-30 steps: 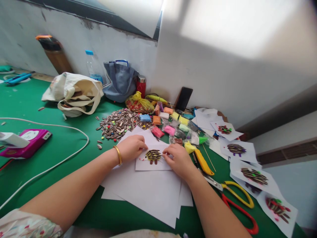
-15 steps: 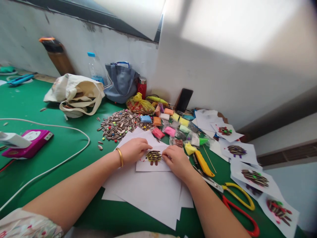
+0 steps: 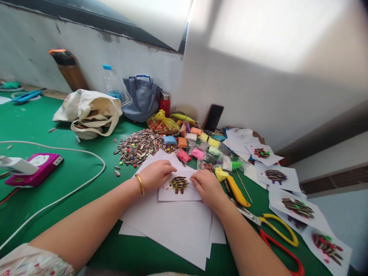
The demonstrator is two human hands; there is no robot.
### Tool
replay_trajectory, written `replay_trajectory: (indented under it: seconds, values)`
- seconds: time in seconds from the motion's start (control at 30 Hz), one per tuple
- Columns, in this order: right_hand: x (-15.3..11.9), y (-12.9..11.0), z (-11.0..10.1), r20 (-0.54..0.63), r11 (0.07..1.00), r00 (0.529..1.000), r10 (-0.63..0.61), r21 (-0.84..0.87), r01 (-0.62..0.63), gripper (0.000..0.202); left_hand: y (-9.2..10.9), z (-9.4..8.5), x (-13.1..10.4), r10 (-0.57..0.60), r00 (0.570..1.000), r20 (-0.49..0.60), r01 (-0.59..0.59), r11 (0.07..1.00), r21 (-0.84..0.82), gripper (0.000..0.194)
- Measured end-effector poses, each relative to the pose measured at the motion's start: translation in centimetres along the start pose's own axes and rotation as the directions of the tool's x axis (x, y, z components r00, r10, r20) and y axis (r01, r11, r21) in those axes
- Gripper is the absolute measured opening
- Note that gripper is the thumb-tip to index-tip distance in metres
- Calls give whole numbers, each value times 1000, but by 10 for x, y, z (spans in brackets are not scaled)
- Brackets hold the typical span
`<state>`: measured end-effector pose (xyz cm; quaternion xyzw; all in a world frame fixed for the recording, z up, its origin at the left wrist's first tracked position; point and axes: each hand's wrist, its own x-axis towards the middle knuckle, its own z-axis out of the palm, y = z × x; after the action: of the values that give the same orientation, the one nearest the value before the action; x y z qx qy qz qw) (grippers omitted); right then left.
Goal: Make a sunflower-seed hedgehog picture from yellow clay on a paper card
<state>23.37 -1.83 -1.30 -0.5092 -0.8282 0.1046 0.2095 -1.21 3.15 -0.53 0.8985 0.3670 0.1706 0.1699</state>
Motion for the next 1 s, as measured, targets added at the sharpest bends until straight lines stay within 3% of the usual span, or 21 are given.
replay_trajectory:
  seconds: [0.1,0.23,0.57,1.0]
  values:
    - [0,3,2,-36,1000,999,13,-17,-13,18,0,-2,1,-34,998,-45,35,999,23,19]
    - [0,4,3,-44,999,999,32,-40,-34,18,1,-4,2,-82,994,-77,84,996,26,25]
    - [1,7,5,-40,995,998,50,-83,-54,18,-4,7,2,-64,989,-134,57,997,-52,27]
    - [-1,6,5,-32,991,996,86,-105,-89,17,-3,17,1,-150,981,-121,136,983,-122,32]
